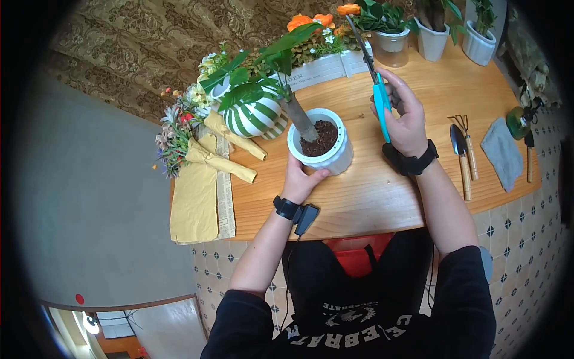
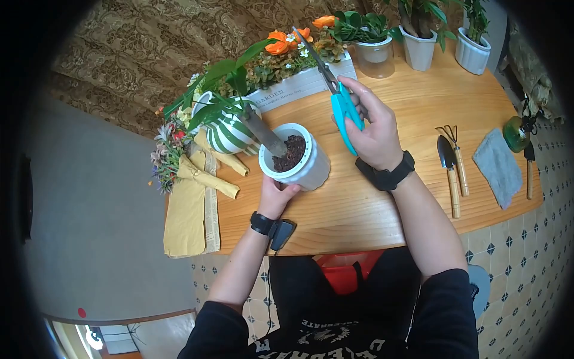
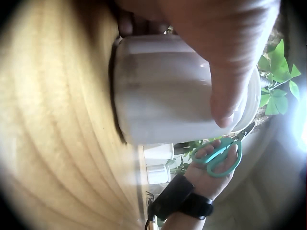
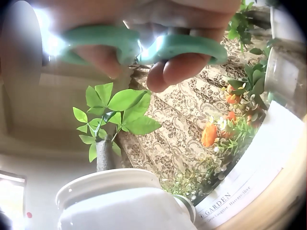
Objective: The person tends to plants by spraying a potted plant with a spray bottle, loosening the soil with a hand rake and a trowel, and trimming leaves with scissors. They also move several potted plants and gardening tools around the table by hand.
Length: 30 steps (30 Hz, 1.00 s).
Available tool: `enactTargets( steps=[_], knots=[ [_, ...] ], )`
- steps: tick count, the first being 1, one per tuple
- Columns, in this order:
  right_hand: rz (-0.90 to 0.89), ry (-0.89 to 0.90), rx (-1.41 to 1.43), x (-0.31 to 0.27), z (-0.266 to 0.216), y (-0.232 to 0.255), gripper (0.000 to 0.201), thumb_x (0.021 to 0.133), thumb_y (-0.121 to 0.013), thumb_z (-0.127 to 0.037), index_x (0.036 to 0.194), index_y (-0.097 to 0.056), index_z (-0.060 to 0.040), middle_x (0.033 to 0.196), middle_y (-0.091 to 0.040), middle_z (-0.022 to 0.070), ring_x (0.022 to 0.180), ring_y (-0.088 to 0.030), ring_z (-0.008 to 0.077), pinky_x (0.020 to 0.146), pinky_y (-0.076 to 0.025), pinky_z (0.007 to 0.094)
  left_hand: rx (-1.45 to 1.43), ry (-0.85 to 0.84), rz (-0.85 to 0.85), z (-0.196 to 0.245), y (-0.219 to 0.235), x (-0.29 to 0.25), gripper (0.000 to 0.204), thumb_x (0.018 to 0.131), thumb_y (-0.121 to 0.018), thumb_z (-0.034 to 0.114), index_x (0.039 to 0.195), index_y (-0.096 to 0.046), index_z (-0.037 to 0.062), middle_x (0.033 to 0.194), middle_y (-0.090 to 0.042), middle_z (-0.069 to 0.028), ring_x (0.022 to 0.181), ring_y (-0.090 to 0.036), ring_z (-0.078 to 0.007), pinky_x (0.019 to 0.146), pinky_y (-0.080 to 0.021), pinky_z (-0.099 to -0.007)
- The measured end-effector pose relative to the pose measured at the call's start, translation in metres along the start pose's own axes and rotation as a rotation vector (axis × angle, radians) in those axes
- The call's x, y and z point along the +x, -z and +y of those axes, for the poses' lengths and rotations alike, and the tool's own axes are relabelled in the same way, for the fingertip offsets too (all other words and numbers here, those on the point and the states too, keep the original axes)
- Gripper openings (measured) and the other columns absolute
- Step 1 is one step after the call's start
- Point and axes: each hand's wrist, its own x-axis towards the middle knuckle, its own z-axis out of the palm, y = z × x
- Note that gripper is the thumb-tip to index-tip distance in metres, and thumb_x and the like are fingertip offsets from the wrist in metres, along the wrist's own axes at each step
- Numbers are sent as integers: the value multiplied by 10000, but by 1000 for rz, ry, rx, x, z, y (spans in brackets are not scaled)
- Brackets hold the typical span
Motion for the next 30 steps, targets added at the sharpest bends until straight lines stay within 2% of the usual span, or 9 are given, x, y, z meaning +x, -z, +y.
enactTargets(
  steps=[1, 3, 7, 10, 11, 14, 18, 24, 30],
  knots=[
    [-4, -11, -25, 0, -1, 1, 530, 783, -544, 4, 1304, -452, -18, 1002, -592, 59, 801, -546, 109, 729, -452, 232, 52, 12, -8, -1, 0, 0, 853, 663, -834, 242, 1321, -342, 15, 1278, -487, -89, 1183, -468, -189, 1032, -339, -348],
    [12, 104, -105, 1, -2, 2, 534, 779, -549, 2, 1304, -452, -18, 1027, -584, 63, 811, -543, 111, 727, -451, 233, 161, 34, -21, -1, 1, 0, 837, 657, -836, 219, 1309, -353, 11, 1264, -497, -89, 1167, -480, -191, 1023, -349, -347],
    [43, 238, -253, 5, -10, 3, 542, 772, -556, -1, 1304, -454, -19, 1088, -568, 75, 833, -529, 110, 738, -450, 236, 195, 24, -6, 6, -4, 0, 816, 626, -843, 167, 1278, -382, -2, 1239, -518, -96, 1155, -491, -198, 1013, -359, -351],
    [104, 239, -267, 5, -6, 4, 542, 775, -553, 2, 1307, -448, -7, 1126, -561, 88, 890, -540, 113, 789, -456, 245, 272, 34, 0, 12, -6, 0, 821, 617, -848, 172, 1270, -385, -7, 1236, -521, -108, 1159, -489, -204, 1010, -363, -353],
    [107, 220, -167, 6, -1, 4, 529, 792, -539, 6, 1311, -438, 7, 1149, -559, 90, 949, -551, 118, 842, -456, 256, 288, 15, -4, 12, -5, 1, 852, 608, -852, 174, 1283, -363, -7, 1250, -508, -118, 1169, -484, -213, 1013, -363, -356],
    [70, 105, -31, 6, 4, 7, 518, 807, -524, 16, 1316, -429, 17, 1154, -559, 88, 982, -560, 125, 864, -453, 260, 313, 24, 5, 5, -3, 2, 1024, 568, -872, 197, 1354, -244, 1, 1312, -405, -161, 1245, -409, -275, 1048, -333, -387],
    [59, 49, -25, 5, 10, 10, 508, 804, -524, 33, 1305, -446, 6, 1097, -587, 75, 944, -571, 121, 850, -456, 255, 369, 9, -3, 8, -3, 3, 1073, 555, -878, 215, 1369, -211, 4, 1309, -383, -164, 1252, -393, -291, 1062, -318, -405],
    [24, 73, -136, 3, 9, 4, 527, 769, -539, 34, 1287, -481, -36, 1032, -610, 74, 905, -584, 117, 833, -462, 256, 290, 18, -29, 13, -6, 3, 1077, 571, -871, 194, 1381, -186, 5, 1343, -374, -163, 1272, -382, -272, 1071, -308, -399],
    [-22, 130, -268, 3, 12, 7, 531, 760, -537, 18, 1285, -490, -47, 898, -622, 39, 796, -564, 98, 708, -449, 245, 300, 9, -28, 20, -7, 4, 1066, 582, -864, 193, 1384, -186, 8, 1347, -382, -159, 1268, -391, -265, 1069, -311, -386]
  ],
)
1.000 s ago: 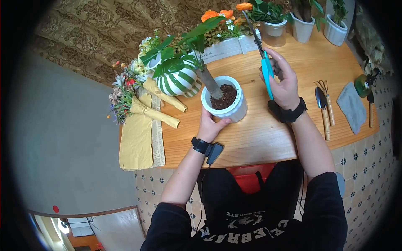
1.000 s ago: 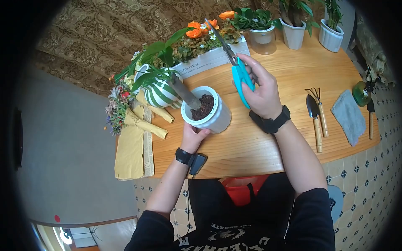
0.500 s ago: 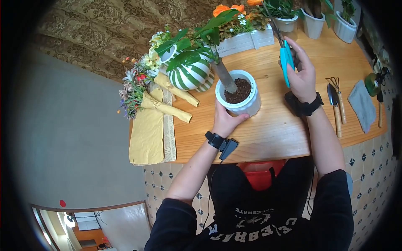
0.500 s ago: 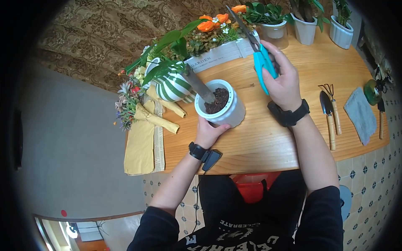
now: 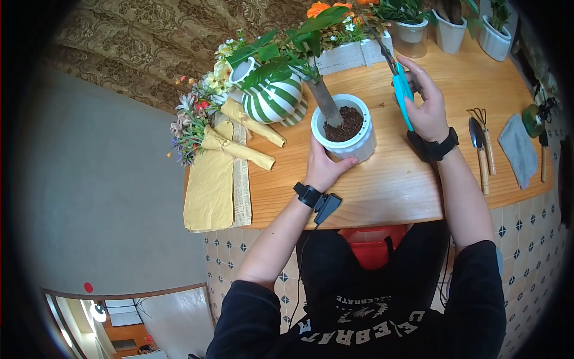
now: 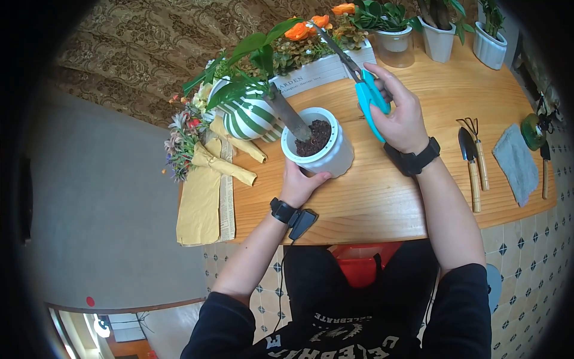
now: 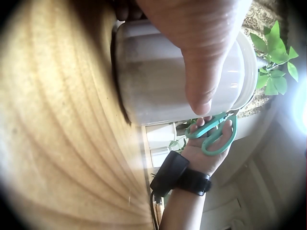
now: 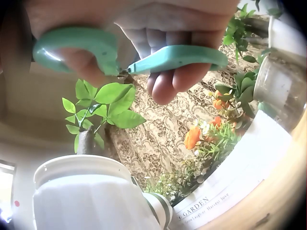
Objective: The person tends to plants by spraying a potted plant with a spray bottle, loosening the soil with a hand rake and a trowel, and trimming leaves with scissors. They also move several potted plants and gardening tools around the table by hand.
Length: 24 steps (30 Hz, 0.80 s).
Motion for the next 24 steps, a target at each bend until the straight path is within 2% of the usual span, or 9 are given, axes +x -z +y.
enactTargets(
  steps=[3, 6, 9, 12, 15, 24],
  knots=[
    [12, -43, 107, -1, 0, -2, 520, 773, -539, 19, 1286, -488, -43, 791, -598, 5, 722, -525, 70, 647, -415, 222, -11, 12, -17, -9, 0, 0, 1049, 584, -863, 201, 1379, -207, 6, 1338, -393, -160, 1262, -398, -266, 1063, -319, -384],
    [-26, -128, 125, -1, 2, 2, 510, 791, -579, 2, 1290, -479, -31, 743, -572, -8, 689, -494, 51, 635, -404, 205, 34, -31, 37, -13, -1, -2, 901, 623, -852, 215, 1320, -321, 3, 1278, -483, -125, 1195, -464, -223, 1028, -349, -364],
    [64, -262, 232, -4, 3, -4, 521, 795, -633, -27, 1292, -475, -27, 750, -567, -9, 682, -474, 39, 621, -392, 193, 33, -40, 41, -13, -2, -3, 894, 625, -850, 209, 1317, -322, 2, 1275, -484, -126, 1191, -464, -217, 1028, -349, -362],
    [83, -94, 80, -3, 9, -1, 548, 782, -670, -45, 1295, -477, -35, 761, -567, -9, 681, -479, 45, 625, -403, 201, 11, -33, 40, -9, -2, -3, 879, 642, -837, 186, 1323, -312, 2, 1282, -475, -122, 1195, -458, -214, 1035, -341, -358],
    [35, -18, 24, -3, 9, 0, 563, 767, -688, -64, 1290, -481, -39, 764, -559, -7, 682, -489, 67, 650, -424, 218, -56, -24, 38, -6, -3, -1, 933, 632, -827, 182, 1351, -260, 2, 1272, -475, -166, 1204, -459, -259, 1029, -344, -366],
    [40, 100, -65, 1, 3, 1, 563, 744, -708, -83, 1269, -508, -66, 777, -572, 24, 697, -520, 103, 673, -448, 245, -38, -43, 56, -1, -4, -1, 881, 641, -817, 186, 1319, -286, 1, 1271, -469, -180, 1201, -461, -271, 1025, -347, -370]
  ],
)
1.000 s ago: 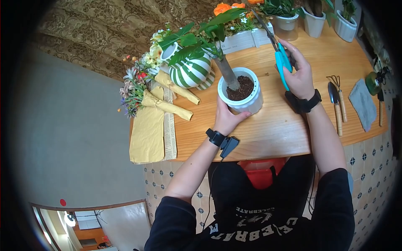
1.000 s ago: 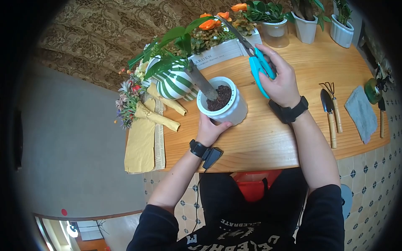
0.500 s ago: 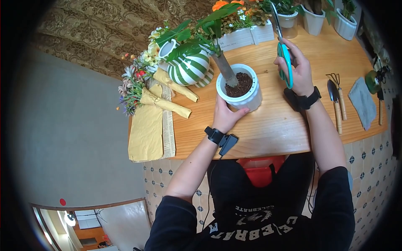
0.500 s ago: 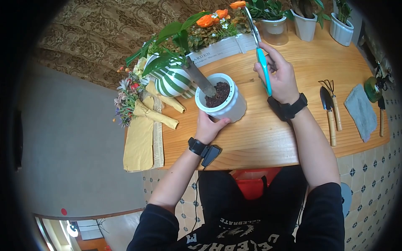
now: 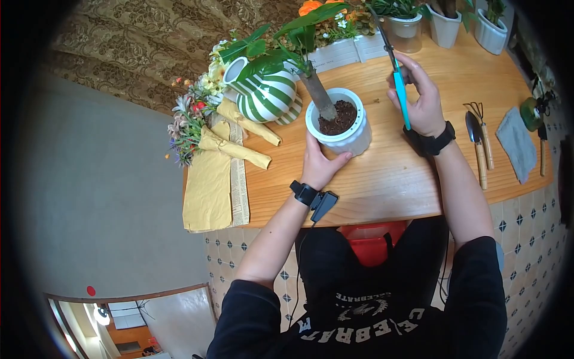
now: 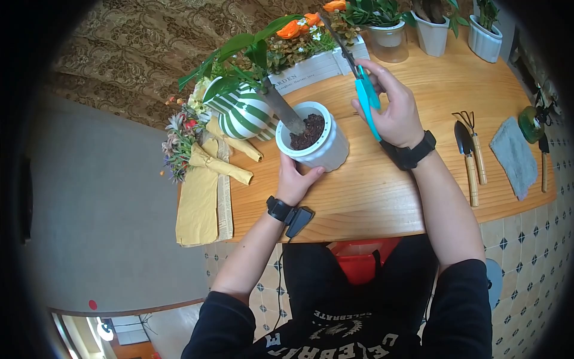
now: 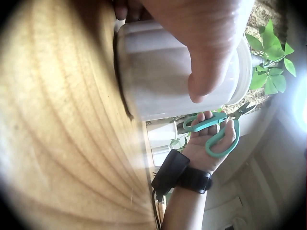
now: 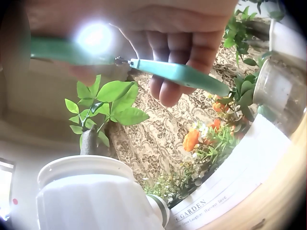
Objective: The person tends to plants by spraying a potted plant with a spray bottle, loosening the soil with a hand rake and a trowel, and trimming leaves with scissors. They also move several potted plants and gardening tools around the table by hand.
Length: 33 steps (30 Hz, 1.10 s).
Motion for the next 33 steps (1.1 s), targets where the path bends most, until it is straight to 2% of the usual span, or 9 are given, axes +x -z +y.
enactTargets(
  steps=[3, 9, 12, 15, 21, 24, 30, 33],
  knots=[
    [-51, -108, -13, -3, 4, 1, 559, 735, -707, -66, 1260, -514, -60, 774, -569, 24, 683, -521, 111, 661, -447, 243, 32, -11, -7, -4, 1, 1, 893, 632, -824, 194, 1317, -285, 0, 1273, -457, -181, 1208, -451, -275, 1030, -341, -373],
    [-43, -17, -10, -1, -1, 0, 559, 733, -707, -63, 1257, -514, -58, 793, -586, 31, 694, -535, 116, 664, -450, 242, 147, -6, -9, -5, 2, 1, 915, 626, -828, 182, 1327, -270, -3, 1276, -452, -186, 1217, -442, -281, 1036, -335, -375],
    [-50, -48, 55, -1, -3, 0, 581, 735, -707, -73, 1276, -494, -66, 842, -621, 50, 744, -569, 128, 694, -460, 253, 115, -47, 6, 5, -1, 2, 913, 643, -811, 167, 1343, -251, -6, 1283, -453, -195, 1227, -439, -286, 1037, -336, -378],
    [-59, -42, 46, -1, -1, 0, 616, 735, -707, -85, 1299, -462, -69, 920, -641, 76, 825, -599, 155, 739, -465, 274, 64, -75, 1, -6, -1, 3, 901, 662, -790, 152, 1354, -236, -8, 1287, -454, -201, 1234, -436, -287, 1039, -335, -380],
    [-23, 31, 46, 0, 1, -3, 633, 729, -711, -88, 1301, -440, -58, 988, -634, 96, 909, -606, 196, 790, -467, 309, 64, -20, -12, 2, -1, 2, 887, 667, -782, 147, 1352, -240, -7, 1289, -450, -197, 1236, -432, -288, 1041, -333, -380],
    [-18, 35, 30, 2, -1, -4, 596, 728, -716, -82, 1270, -470, -59, 964, -635, 88, 867, -606, 181, 773, -474, 303, 107, -68, -16, 3, 0, 3, 883, 664, -785, 152, 1349, -250, -4, 1285, -450, -193, 1230, -433, -287, 1042, -331, -379],
    [-109, -94, -32, -1, 1, -1, 501, 732, -723, -79, 1199, -540, -72, 896, -624, 74, 753, -575, 155, 723, -478, 274, 105, -43, -13, 1, -1, 3, 869, 663, -788, 154, 1340, -266, -5, 1263, -463, -182, 1214, -445, -278, 1037, -335, -373],
    [-111, -92, -22, 0, -1, -2, 483, 736, -723, -86, 1185, -546, -73, 883, -621, 75, 745, -566, 164, 721, -474, 275, 93, -5, -23, 1, -1, 1, 839, 677, -764, 137, 1337, -267, -8, 1255, -471, -180, 1206, -455, -273, 1028, -346, -361]
  ],
)
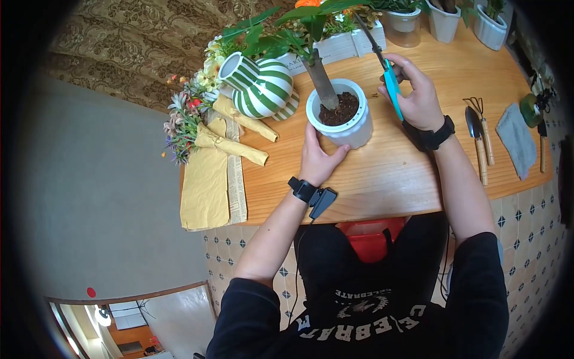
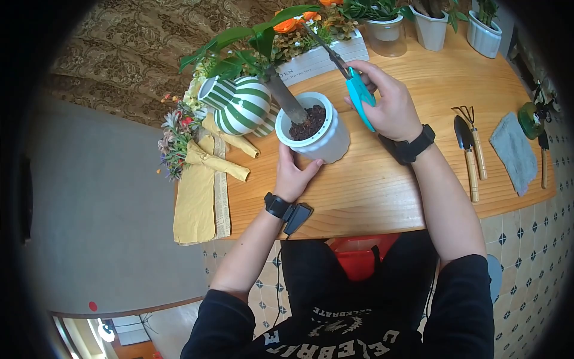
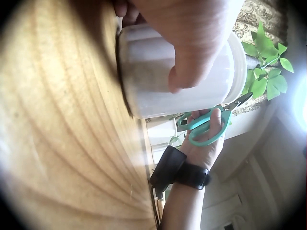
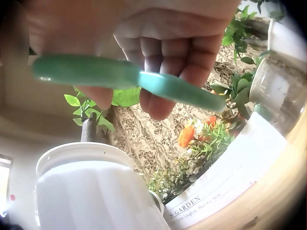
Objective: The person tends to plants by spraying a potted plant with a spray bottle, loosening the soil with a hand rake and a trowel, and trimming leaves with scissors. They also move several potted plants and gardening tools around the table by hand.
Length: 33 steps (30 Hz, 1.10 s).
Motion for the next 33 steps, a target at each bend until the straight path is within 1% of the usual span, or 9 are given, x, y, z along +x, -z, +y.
enactTargets(
  steps=[6, 10, 12, 15, 18, 21, 24, 27, 33],
  knots=[
    [1, 49, -16, 2, -3, -2, 485, 763, -708, -112, 1209, -518, -82, 960, -611, 78, 816, -561, 187, 752, -464, 291, -27, -70, 27, -14, -1, 0, 727, 740, -643, 40, 1347, -248, -17, 1264, -466, -195, 1204, -465, -277, 1035, -354, -366],
    [43, 58, -51, 2, 1, -3, 504, 766, -707, -115, 1226, -502, -88, 997, -608, 76, 846, -564, 195, 761, -461, 293, -48, -4, 56, -28, -3, 0, 730, 748, -623, 19, 1360, -227, -18, 1267, -463, -200, 1207, -465, -280, 1045, -347, -374],
    [53, 69, -50, 3, 2, -2, 511, 764, -711, -114, 1229, -501, -87, 997, -611, 75, 843, -568, 194, 756, -461, 291, -50, 9, 63, -27, -3, 0, 738, 747, -622, 19, 1365, -221, -16, 1267, -463, -200, 1210, -461, -277, 1047, -344, -373],
    [54, 49, -36, 2, 2, -2, 508, 766, -707, -106, 1230, -502, -86, 998, -611, 75, 836, -570, 191, 752, -463, 289, -25, -24, 37, -22, -2, 0, 751, 743, -647, 44, 1363, -226, -11, 1262, -465, -197, 1194, -466, -269, 1032, -352, -368],
    [57, 42, -31, 2, 0, -2, 497, 767, -705, -103, 1224, -510, -87, 996, -613, 74, 831, -571, 192, 752, -464, 288, -7, -2, 9, -11, -1, 0, 793, 728, -711, 107, 1354, -238, -7, 1234, -482, -188, 1160, -477, -258, 1006, -364, -363],
    [78, 66, -23, 2, 1, -3, 487, 757, -712, -91, 1206, -523, -85, 918, -618, 65, 776, -569, 179, 725, -469, 279, 37, -4, 12, -5, -1, 0, 848, 704, -772, 184, 1344, -249, -6, 1205, -497, -177, 1120, -489, -251, 978, -375, -361],
    [31, 25, -32, 2, -1, 0, 481, 743, -722, -80, 1187, -537, -82, 827, -610, 54, 711, -557, 156, 688, -471, 266, 26, -24, 34, -10, -3, 1, 859, 693, -795, 221, 1331, -266, -5, 1177, -514, -173, 1093, -499, -251, 961, -384, -362],
    [26, 37, -37, 2, 0, 0, 479, 736, -726, -72, 1178, -545, -81, 774, -598, 44, 673, -543, 137, 666, -471, 258, 74, 28, 29, -6, -2, 1, 843, 693, -796, 228, 1319, -284, -7, 1160, -525, -174, 1071, -508, -253, 946, -391, -363],
    [31, 65, -20, 2, -5, -1, 489, 738, -719, -72, 1194, -544, -87, 829, -609, 61, 705, -552, 147, 676, -472, 265, 87, 6, 39, -6, -2, 1, 819, 691, -796, 235, 1298, -303, -9, 1133, -535, -169, 1048, -516, -256, 933, -399, -361]
  ],
)
